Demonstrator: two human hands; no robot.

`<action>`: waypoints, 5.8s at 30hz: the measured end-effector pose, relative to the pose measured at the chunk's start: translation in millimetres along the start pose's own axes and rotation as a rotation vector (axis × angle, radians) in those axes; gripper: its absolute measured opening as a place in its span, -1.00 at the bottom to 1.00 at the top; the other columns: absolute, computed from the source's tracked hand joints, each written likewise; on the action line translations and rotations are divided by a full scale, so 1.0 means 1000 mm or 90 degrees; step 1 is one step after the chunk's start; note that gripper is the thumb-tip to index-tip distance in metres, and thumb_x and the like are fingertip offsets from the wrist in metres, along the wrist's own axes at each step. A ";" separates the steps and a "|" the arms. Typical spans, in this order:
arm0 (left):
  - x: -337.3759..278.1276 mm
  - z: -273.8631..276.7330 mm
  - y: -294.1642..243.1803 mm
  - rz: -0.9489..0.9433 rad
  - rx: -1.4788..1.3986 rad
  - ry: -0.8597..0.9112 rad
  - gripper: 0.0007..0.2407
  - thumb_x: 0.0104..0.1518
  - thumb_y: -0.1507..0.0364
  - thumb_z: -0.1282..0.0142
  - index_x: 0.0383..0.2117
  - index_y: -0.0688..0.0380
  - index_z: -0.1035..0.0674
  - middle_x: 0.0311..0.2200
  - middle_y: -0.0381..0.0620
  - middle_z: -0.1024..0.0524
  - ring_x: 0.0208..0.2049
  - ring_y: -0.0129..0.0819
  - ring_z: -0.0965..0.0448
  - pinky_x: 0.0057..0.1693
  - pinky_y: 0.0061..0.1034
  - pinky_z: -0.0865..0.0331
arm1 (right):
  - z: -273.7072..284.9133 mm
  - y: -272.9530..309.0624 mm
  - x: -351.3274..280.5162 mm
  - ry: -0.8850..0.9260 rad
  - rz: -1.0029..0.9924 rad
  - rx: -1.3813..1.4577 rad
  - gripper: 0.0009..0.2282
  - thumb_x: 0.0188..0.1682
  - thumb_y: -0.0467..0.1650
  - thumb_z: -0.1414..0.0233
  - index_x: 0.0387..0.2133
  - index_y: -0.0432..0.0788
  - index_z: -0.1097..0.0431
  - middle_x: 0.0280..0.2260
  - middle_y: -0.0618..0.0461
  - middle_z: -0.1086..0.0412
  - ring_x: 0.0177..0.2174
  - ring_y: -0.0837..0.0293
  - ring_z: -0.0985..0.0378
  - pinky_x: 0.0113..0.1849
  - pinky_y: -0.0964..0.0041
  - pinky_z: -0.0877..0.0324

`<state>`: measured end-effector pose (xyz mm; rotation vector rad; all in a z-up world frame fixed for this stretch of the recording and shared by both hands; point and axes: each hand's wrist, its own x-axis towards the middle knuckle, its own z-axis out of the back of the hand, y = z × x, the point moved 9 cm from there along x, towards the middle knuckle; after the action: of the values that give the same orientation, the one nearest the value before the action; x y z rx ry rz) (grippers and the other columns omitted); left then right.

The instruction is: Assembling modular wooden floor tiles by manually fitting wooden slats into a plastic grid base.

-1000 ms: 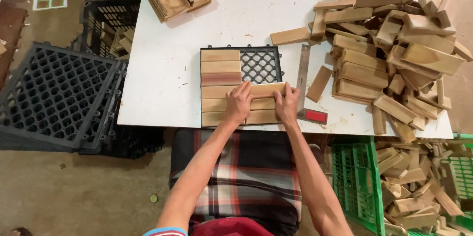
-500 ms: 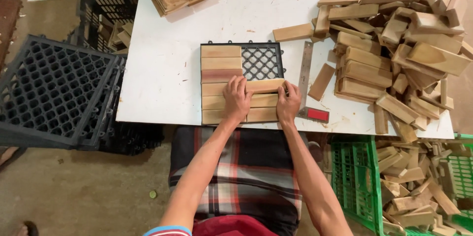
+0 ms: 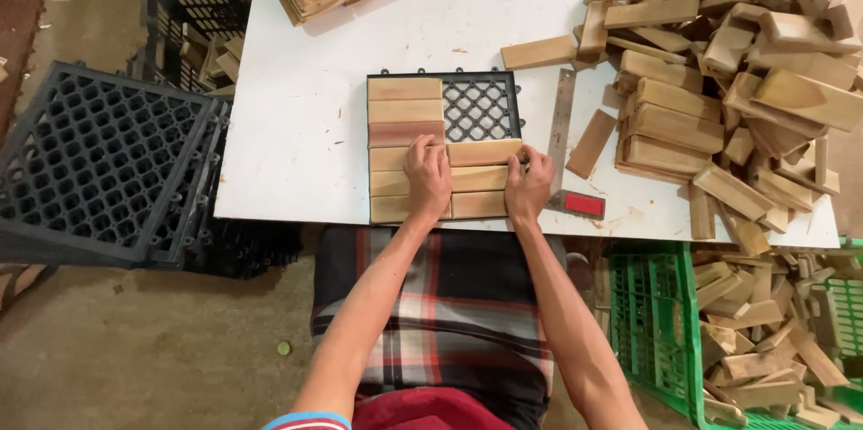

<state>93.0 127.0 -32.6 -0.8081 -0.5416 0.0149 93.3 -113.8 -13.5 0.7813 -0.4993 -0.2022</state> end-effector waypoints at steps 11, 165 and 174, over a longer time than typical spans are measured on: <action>0.004 -0.001 0.001 -0.039 -0.001 0.021 -0.84 -0.02 0.52 -0.05 -0.47 0.00 -0.71 -0.02 -0.26 -0.50 0.23 -0.14 -0.35 0.32 -0.16 -0.13 | -0.002 -0.011 0.005 -0.023 -0.034 0.083 -0.83 0.00 -0.42 -0.14 -0.15 -0.15 -0.52 -0.30 0.00 -0.34 -0.34 0.09 -0.50 -0.28 0.29 -0.43; -0.042 -0.171 -0.245 0.049 -0.234 0.522 -0.36 0.21 0.34 -0.02 0.39 0.35 -0.08 0.39 0.45 0.10 0.38 0.44 0.06 0.35 0.33 0.09 | 0.204 -0.161 0.049 -0.131 -0.265 0.018 -0.52 0.08 -0.29 -0.11 0.20 -0.30 -0.25 0.04 -0.30 -0.17 0.02 -0.26 -0.23 0.14 -0.16 -0.10; -0.040 -0.128 -0.238 0.181 -0.457 0.384 -0.47 0.21 0.42 -0.07 0.30 0.35 -0.21 0.18 0.53 -0.30 0.21 0.44 -0.30 0.25 0.05 -0.34 | 0.204 -0.091 0.018 -0.111 -0.267 0.209 -0.49 0.23 -0.11 0.10 0.29 -0.19 -0.12 0.16 -0.32 -0.14 0.13 -0.25 -0.20 0.16 -0.17 -0.06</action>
<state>73.3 -135.5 41.2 -1.5137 0.1702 -0.1657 7.9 -310.7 50.2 1.1936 -0.5361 -0.5917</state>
